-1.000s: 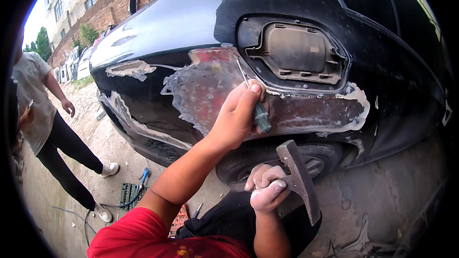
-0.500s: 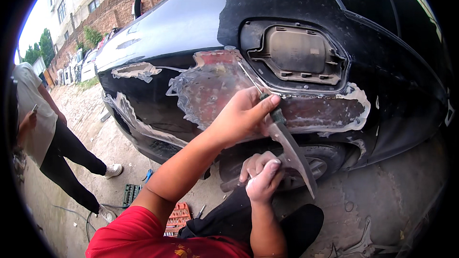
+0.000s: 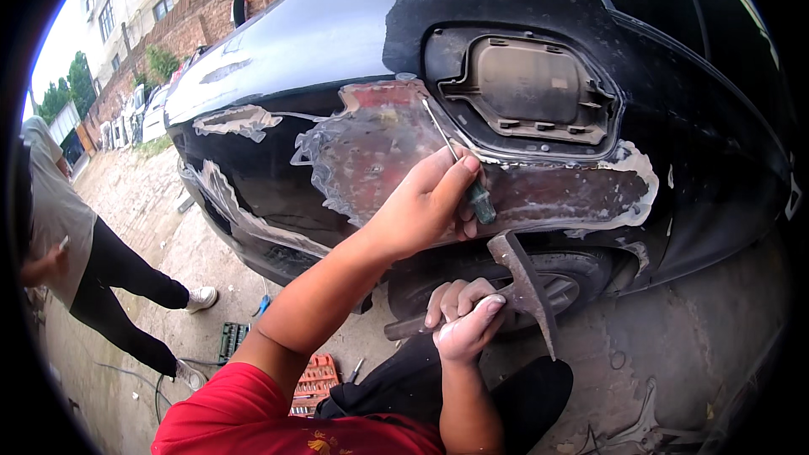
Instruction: The person uses a hammer and a chisel to chip away at the rear bumper of a black car, removing old filler and paint. They repeatedly strike the chisel to break up the material and occasionally wipe the area with their hand to clear debris.
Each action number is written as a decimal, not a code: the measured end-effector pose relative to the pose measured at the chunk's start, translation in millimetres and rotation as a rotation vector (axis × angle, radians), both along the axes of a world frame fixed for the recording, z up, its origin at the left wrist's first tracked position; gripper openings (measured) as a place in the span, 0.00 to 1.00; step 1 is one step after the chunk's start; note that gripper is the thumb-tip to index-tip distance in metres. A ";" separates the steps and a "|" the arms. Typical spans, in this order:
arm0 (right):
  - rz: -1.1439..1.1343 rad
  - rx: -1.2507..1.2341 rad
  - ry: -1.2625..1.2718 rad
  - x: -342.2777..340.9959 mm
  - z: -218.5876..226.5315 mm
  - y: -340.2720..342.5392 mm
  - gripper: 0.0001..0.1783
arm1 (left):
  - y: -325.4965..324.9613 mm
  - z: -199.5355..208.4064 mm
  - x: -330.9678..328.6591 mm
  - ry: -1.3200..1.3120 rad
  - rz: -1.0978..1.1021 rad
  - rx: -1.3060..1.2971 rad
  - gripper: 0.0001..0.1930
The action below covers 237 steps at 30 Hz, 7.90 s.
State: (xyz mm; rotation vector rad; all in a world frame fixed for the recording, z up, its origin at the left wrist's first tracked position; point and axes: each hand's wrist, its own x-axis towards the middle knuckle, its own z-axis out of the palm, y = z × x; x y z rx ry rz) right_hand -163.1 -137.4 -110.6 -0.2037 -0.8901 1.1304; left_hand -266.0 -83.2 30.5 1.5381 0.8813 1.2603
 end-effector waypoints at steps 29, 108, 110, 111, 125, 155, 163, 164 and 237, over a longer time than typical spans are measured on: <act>-0.056 0.041 0.042 -23.5 2.6 4.8 0.32 | 5.6 -12.5 11.5 -0.179 0.006 0.037 0.14; 0.017 0.096 -0.045 44.2 31.2 11.8 0.35 | 24.2 -14.8 46.3 -0.548 -0.084 0.152 0.13; 0.000 0.052 -0.150 49.1 42.2 12.0 0.34 | 26.1 -14.7 47.5 -0.555 -0.057 0.173 0.13; 0.037 0.071 -0.241 52.9 43.3 15.4 0.33 | 26.6 -15.0 47.6 -0.558 -0.041 0.182 0.13; 0.009 0.080 -0.161 55.9 52.5 8.9 0.33 | 26.5 -11.4 52.0 -0.553 -0.029 0.174 0.13; 0.176 -0.139 -0.051 26.6 28.8 9.1 0.34 | 8.9 -15.1 22.1 -0.138 0.166 0.133 0.12; 0.235 -0.185 0.025 23.8 22.0 4.5 0.35 | 19.0 -24.7 6.4 0.081 0.337 0.400 0.13; 0.237 -0.177 0.046 25.0 19.6 2.2 0.35 | 18.0 -21.0 5.6 0.064 0.330 0.391 0.13; 0.086 -0.302 -0.219 89.3 -142.4 -63.7 0.21 | -42.5 -43.4 -119.1 1.036 1.016 0.733 0.49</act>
